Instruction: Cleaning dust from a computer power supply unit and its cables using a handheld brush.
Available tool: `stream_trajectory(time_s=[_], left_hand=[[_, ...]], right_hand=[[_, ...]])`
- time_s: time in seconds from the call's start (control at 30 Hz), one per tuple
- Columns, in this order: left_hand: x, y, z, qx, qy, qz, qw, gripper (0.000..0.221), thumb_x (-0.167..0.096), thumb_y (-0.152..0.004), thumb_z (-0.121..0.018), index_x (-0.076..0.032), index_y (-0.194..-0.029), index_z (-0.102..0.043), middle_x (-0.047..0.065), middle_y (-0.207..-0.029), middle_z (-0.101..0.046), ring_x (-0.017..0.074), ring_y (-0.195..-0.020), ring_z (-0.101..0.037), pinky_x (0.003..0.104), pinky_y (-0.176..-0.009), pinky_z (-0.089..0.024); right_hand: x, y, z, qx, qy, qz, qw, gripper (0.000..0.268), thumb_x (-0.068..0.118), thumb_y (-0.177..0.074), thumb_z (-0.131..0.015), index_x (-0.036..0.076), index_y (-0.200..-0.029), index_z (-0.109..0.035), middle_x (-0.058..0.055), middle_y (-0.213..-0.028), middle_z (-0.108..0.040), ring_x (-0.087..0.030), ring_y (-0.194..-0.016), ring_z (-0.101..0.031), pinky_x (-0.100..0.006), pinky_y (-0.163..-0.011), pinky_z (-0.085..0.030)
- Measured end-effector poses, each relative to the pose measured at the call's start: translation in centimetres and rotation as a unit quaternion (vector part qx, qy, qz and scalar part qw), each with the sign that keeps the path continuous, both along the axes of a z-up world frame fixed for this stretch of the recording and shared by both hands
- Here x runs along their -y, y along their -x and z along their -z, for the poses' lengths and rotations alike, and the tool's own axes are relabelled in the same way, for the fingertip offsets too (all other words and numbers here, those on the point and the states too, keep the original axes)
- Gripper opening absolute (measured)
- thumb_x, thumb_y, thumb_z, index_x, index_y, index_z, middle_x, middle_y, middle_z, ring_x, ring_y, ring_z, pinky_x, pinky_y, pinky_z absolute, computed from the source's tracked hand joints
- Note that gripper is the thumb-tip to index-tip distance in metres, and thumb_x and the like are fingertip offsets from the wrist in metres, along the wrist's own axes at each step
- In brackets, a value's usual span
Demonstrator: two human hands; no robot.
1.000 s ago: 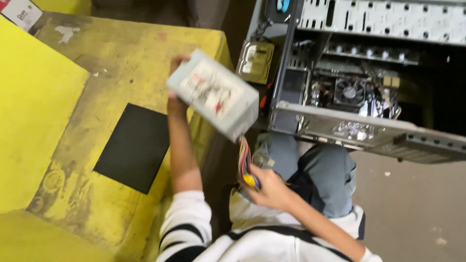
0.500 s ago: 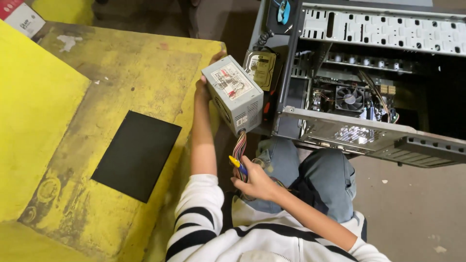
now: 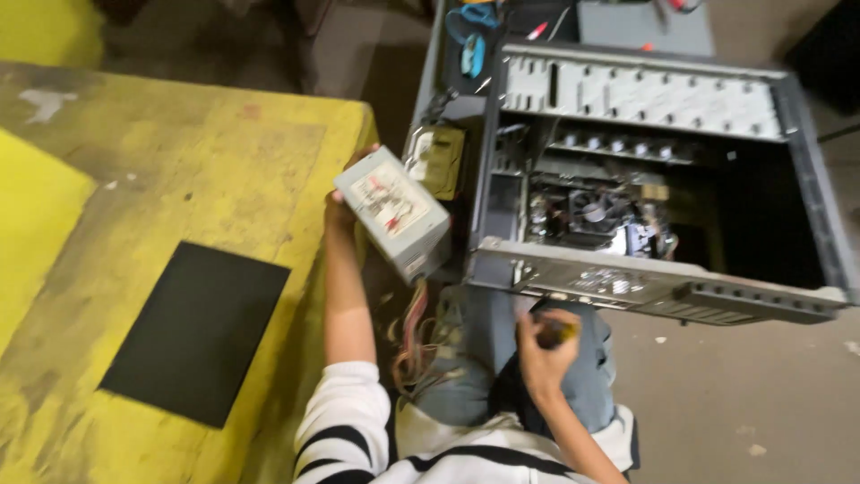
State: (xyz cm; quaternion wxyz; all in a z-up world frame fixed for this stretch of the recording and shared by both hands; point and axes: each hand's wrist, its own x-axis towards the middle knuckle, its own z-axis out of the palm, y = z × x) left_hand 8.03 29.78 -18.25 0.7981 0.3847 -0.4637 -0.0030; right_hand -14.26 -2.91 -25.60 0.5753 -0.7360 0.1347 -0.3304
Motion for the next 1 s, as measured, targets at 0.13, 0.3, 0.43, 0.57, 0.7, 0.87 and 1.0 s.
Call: stream_trajectory(time_s=[0.13, 0.3, 0.43, 0.57, 0.7, 0.87, 1.0], left_hand=[[-0.1, -2.5, 1.2, 0.008, 0.013, 0.026, 1.0, 0.112, -0.064, -0.065, -0.086, -0.001, -0.143, -0.037, 0.029, -0.133, -0.056, 0.0401, -0.123, -0.06, 0.055, -0.101, -0.052], [-0.2, -4.4, 2.7, 0.016, 0.013, 0.056, 0.998, 0.119, -0.064, -0.063, -0.087, 0.003, -0.146, -0.033, 0.03, -0.133, -0.057, 0.0408, -0.123, -0.06, 0.056, -0.102, -0.051], [-0.6, -6.0, 4.5, -0.001, 0.006, 0.062, 0.998, 0.123, -0.065, -0.062, -0.087, 0.005, -0.147, -0.032, 0.031, -0.133, -0.057, 0.0412, -0.124, -0.06, 0.056, -0.102, -0.05], [-1.6, -7.0, 5.5, -0.007, -0.008, 0.082, 0.997, 0.128, -0.066, -0.061, -0.087, 0.008, -0.149, -0.029, 0.031, -0.133, -0.057, 0.0418, -0.124, -0.06, 0.057, -0.103, -0.049], [-0.5, -6.3, 4.9, -0.022, -0.011, 0.088, 0.996, 0.127, -0.064, -0.063, -0.087, 0.008, -0.15, -0.028, 0.031, -0.133, -0.058, 0.0426, -0.124, -0.06, 0.058, -0.103, -0.048], [-0.7, -6.2, 5.9, -0.035, 0.001, 0.113, 0.993, 0.123, -0.059, -0.066, -0.087, 0.007, -0.15, -0.026, 0.031, -0.134, -0.057, 0.0461, -0.125, -0.058, 0.061, -0.104, -0.046], [-0.4, -6.8, 6.4, -0.056, 0.0, 0.099, 0.994, 0.122, -0.059, -0.066, -0.086, 0.005, -0.15, -0.026, 0.032, -0.136, -0.054, 0.0485, -0.126, -0.056, 0.064, -0.105, -0.044]], right_hand=[[4.4, -2.8, -2.3, 0.094, 0.126, 0.091, 0.983, 0.063, 0.022, -0.075, -0.1, 0.008, -0.104, -0.046, -0.006, -0.093, -0.048, -0.02, -0.084, -0.051, -0.025, -0.075, -0.042], [5.5, -3.6, -4.5, 0.083, 0.193, 0.109, 0.972, 0.078, 0.026, -0.069, -0.103, 0.003, -0.11, -0.041, -0.016, -0.121, -0.032, -0.024, -0.09, -0.048, -0.026, -0.067, -0.046], [6.2, -3.5, -5.7, 0.105, 0.229, 0.108, 0.962, 0.077, 0.022, -0.067, -0.105, 0.002, -0.105, -0.042, -0.015, -0.109, -0.033, -0.03, -0.086, -0.044, -0.034, -0.07, -0.038], [7.1, -3.6, -5.7, 0.123, 0.263, 0.105, 0.951, 0.08, 0.025, -0.063, -0.108, 0.001, -0.104, -0.044, -0.016, -0.105, -0.038, -0.031, -0.087, -0.042, -0.036, -0.077, -0.036], [8.3, -2.9, -5.3, 0.126, 0.272, 0.07, 0.952, 0.076, 0.015, -0.066, -0.108, -0.002, -0.104, -0.045, -0.019, -0.104, -0.039, -0.036, -0.09, -0.042, -0.041, -0.082, -0.035], [5.9, 0.2, -2.4, 0.099, 0.129, 0.026, 0.986, 0.045, 0.026, -0.09, -0.091, 0.005, -0.1, -0.053, -0.012, -0.102, -0.046, -0.03, -0.091, -0.051, -0.036, -0.082, -0.04], [-0.4, 2.9, 2.2, -0.029, 0.082, -0.193, 0.977, 0.021, 0.009, -0.071, -0.09, 0.015, -0.083, -0.074, -0.007, -0.077, -0.072, -0.031, -0.074, -0.071, -0.036, -0.071, -0.052]])
